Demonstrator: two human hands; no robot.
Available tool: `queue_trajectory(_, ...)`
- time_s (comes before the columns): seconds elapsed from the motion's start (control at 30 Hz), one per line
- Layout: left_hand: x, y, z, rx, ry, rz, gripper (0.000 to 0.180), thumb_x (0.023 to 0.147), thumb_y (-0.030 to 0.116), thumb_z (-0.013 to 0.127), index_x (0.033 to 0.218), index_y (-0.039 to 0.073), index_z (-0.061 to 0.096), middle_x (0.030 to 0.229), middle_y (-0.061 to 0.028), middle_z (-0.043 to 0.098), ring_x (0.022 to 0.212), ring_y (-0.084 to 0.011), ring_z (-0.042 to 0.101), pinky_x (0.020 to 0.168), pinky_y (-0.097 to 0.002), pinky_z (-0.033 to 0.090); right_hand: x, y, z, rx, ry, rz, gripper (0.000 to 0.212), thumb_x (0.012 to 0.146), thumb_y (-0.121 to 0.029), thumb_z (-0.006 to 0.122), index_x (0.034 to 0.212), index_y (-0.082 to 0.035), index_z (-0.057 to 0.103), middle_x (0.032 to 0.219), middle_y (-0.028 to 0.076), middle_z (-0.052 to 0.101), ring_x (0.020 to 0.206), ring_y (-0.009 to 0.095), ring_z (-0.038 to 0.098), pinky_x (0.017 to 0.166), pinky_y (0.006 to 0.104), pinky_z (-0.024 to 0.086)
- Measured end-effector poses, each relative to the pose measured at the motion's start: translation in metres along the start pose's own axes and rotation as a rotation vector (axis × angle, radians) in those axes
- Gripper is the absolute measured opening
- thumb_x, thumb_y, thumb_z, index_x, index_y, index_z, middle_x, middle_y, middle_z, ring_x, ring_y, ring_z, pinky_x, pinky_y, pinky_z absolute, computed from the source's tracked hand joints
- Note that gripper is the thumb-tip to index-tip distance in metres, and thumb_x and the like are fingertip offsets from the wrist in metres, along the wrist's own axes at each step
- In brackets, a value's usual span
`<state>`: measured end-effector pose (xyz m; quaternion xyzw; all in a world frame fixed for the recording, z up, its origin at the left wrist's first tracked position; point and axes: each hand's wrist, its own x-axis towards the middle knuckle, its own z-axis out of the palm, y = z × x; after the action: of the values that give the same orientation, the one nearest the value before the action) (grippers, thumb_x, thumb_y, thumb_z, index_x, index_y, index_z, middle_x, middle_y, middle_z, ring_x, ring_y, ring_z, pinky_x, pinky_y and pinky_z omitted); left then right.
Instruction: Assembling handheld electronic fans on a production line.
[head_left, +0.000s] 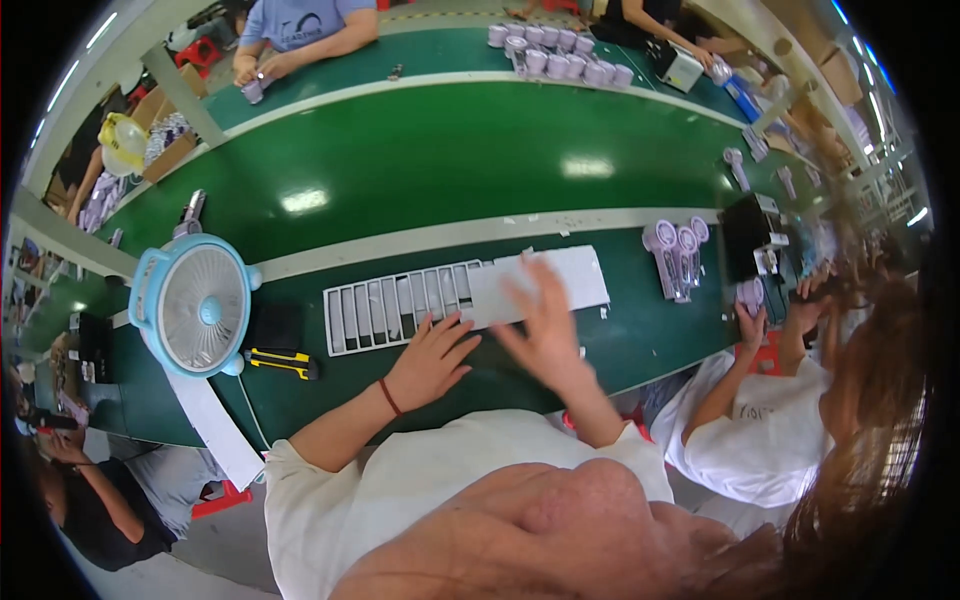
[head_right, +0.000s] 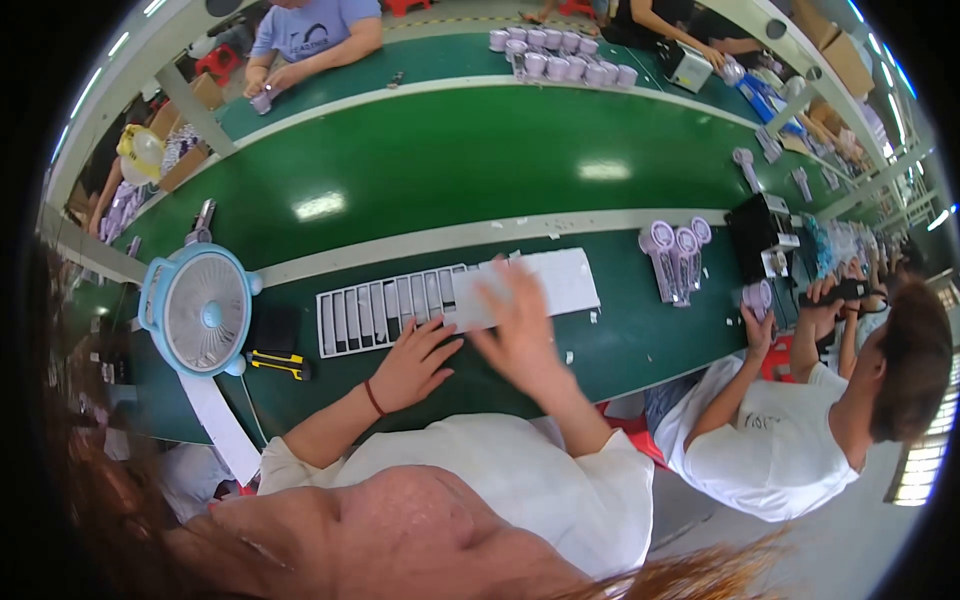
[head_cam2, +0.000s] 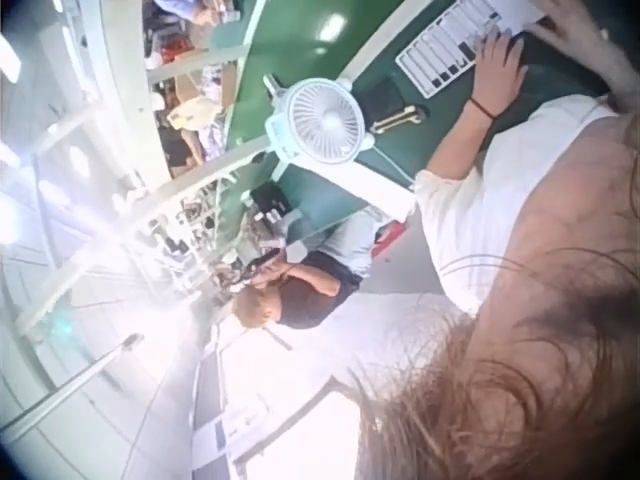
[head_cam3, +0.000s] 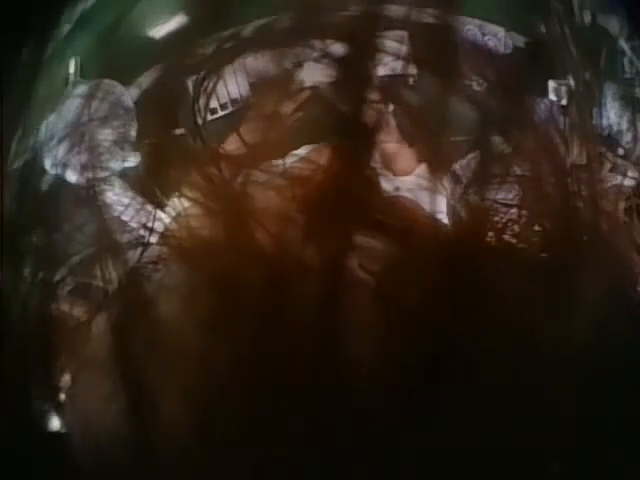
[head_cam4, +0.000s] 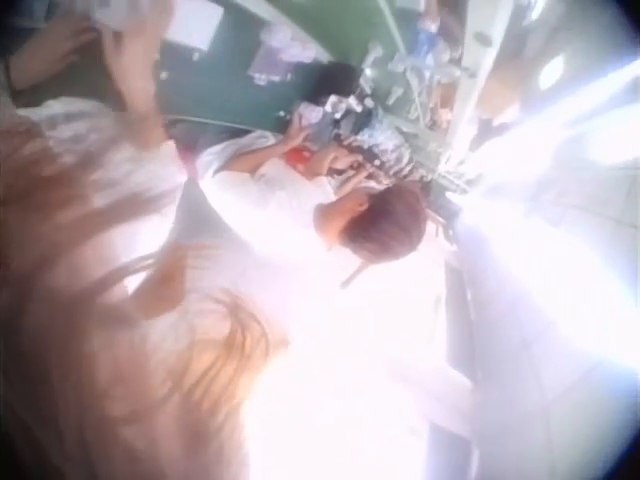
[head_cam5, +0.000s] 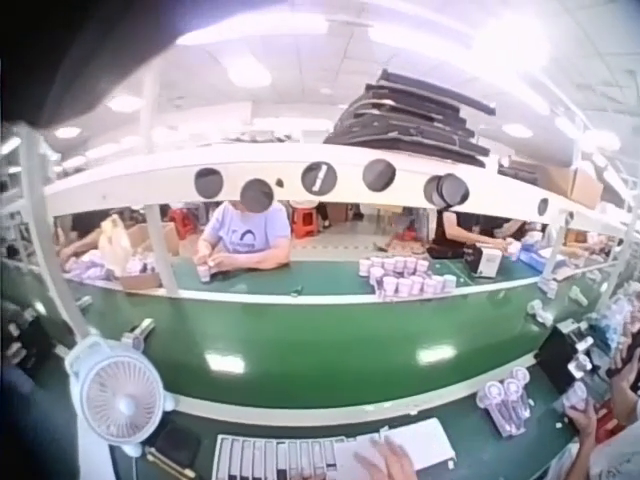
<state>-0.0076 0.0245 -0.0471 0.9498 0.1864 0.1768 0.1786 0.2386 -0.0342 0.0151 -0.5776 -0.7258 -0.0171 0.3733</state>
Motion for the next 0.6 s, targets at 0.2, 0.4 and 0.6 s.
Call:
queue_trajectory(0.2,-0.002,0.004,-0.005,-0.04,-0.108,-0.062,0.06,0.095,0.026,0.072,0.149,0.009,0.053,0.154,-0.0168,0.05,0.147,-0.0376,0.042,0.124,-0.0612,0.031,-0.013,-0.04,0.055,0.203,-0.144,-0.066,0.055,0.089,-0.024,0.081,0.139,-0.01,0.063,0.157,0.019,0.046,0.144,0.047,0.044,0.12,0.0599,0.036)
queue_trajectory(0.4,-0.008,0.0,0.001,-0.02,-0.066,-0.036,0.05,0.095,0.029,0.072,0.139,0.005,0.062,0.147,-0.0167,0.053,0.144,-0.0377,0.047,0.125,-0.0596,0.03,-0.025,-0.027,0.066,0.223,-0.263,-0.04,0.045,0.094,-0.024,0.076,0.133,-0.005,0.065,0.144,0.018,0.058,0.137,0.042,0.051,0.119,0.0563,0.038)
queue_trajectory(0.6,-0.006,-0.003,0.0,-0.021,-0.034,-0.03,0.05,0.096,0.03,0.072,0.139,0.006,0.061,0.148,-0.0166,0.052,0.144,-0.0372,0.046,0.125,-0.0589,0.03,-0.021,-0.027,0.066,0.228,-0.245,-0.025,0.044,0.096,-0.025,0.074,0.133,-0.005,0.065,0.14,0.017,0.062,0.135,0.04,0.054,0.119,0.0564,0.037)
